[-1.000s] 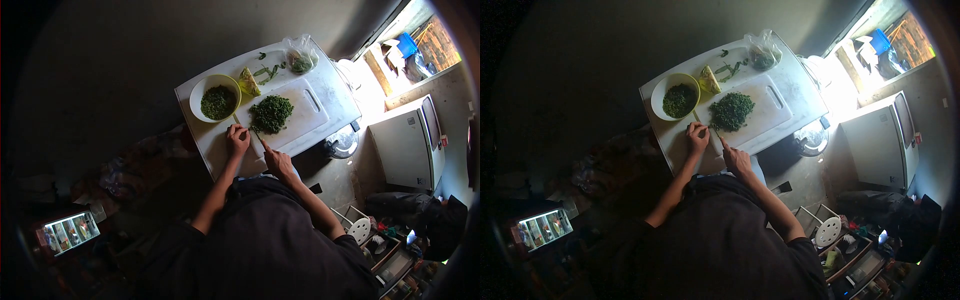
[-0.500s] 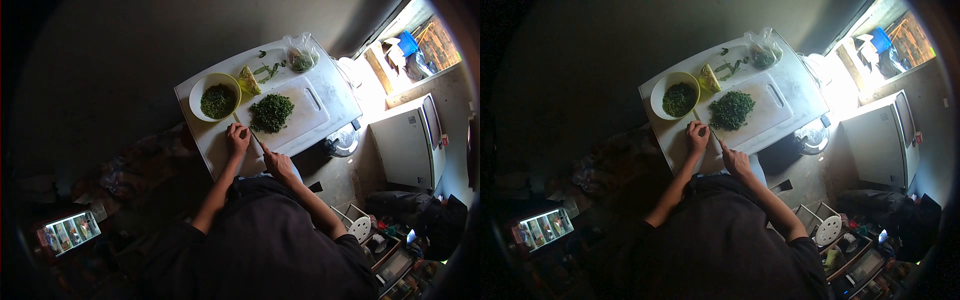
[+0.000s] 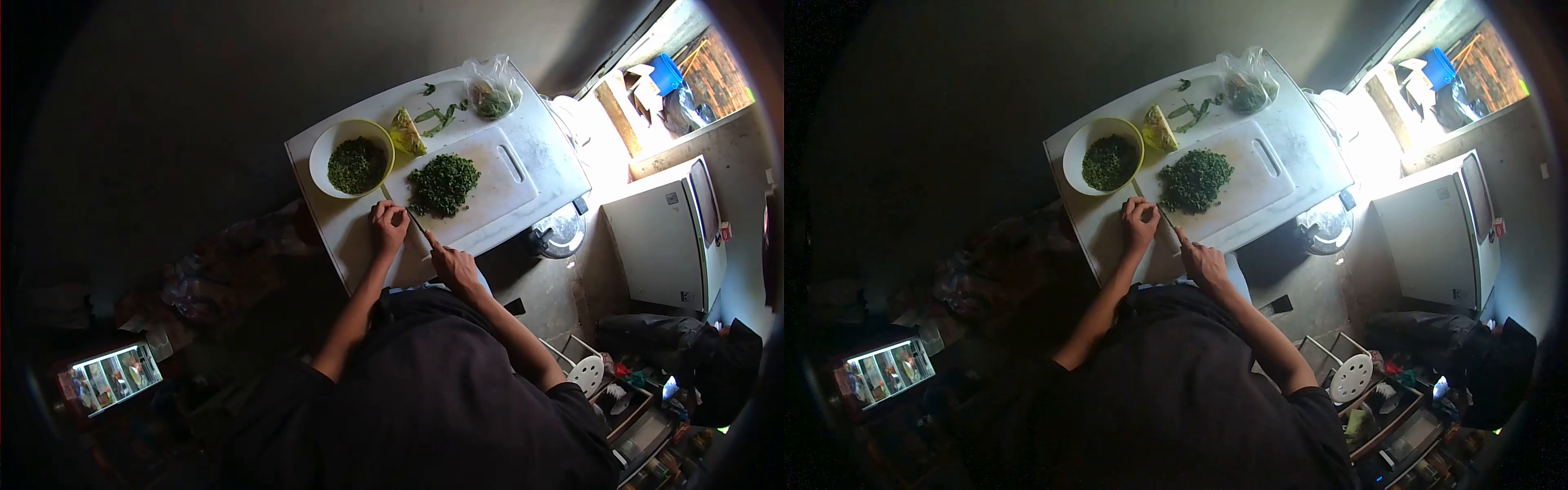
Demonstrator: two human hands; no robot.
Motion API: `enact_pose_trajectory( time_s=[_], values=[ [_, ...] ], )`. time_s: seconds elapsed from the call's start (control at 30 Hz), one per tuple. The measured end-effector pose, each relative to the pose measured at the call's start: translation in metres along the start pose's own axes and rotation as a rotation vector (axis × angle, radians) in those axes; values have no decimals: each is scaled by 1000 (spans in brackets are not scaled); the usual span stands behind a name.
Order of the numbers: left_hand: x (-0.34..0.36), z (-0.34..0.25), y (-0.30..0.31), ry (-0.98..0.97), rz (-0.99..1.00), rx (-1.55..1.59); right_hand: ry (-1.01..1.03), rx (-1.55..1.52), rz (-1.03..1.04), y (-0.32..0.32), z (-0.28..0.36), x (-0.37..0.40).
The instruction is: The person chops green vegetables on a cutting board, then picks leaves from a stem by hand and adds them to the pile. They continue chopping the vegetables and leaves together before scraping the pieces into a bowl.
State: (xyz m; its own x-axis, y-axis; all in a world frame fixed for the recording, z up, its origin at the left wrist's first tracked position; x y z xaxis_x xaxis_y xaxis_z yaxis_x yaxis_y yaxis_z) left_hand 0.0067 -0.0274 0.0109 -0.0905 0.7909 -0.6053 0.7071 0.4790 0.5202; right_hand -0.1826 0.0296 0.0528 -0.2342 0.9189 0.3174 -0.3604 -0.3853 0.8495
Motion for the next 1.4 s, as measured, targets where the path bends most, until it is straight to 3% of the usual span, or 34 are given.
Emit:
enact_pose_trajectory(
  time_s=[0.47, 1.4],
  values=[
    [0, -1, 4, -8, 10, 69, -22, -20, -94, 4, 1, -4],
    [0, -3, 5, -37, 16, -10, 40, 21, -68, -4, -5, 2]
  ],
)
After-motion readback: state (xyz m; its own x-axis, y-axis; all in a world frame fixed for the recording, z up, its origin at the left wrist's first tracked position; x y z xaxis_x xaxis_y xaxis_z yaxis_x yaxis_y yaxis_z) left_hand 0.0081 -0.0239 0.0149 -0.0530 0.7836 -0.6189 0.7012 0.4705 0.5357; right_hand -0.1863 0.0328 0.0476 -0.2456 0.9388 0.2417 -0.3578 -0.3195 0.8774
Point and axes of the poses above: each hand's wrist, its own x-axis away from the middle knuckle, its own y-axis out of the back of the hand, z = x × y, the point moved 3 cm from there along -x, towards the middle knuckle, and after that the axes turned 12 degrees about -y, right-handed, at the moved point
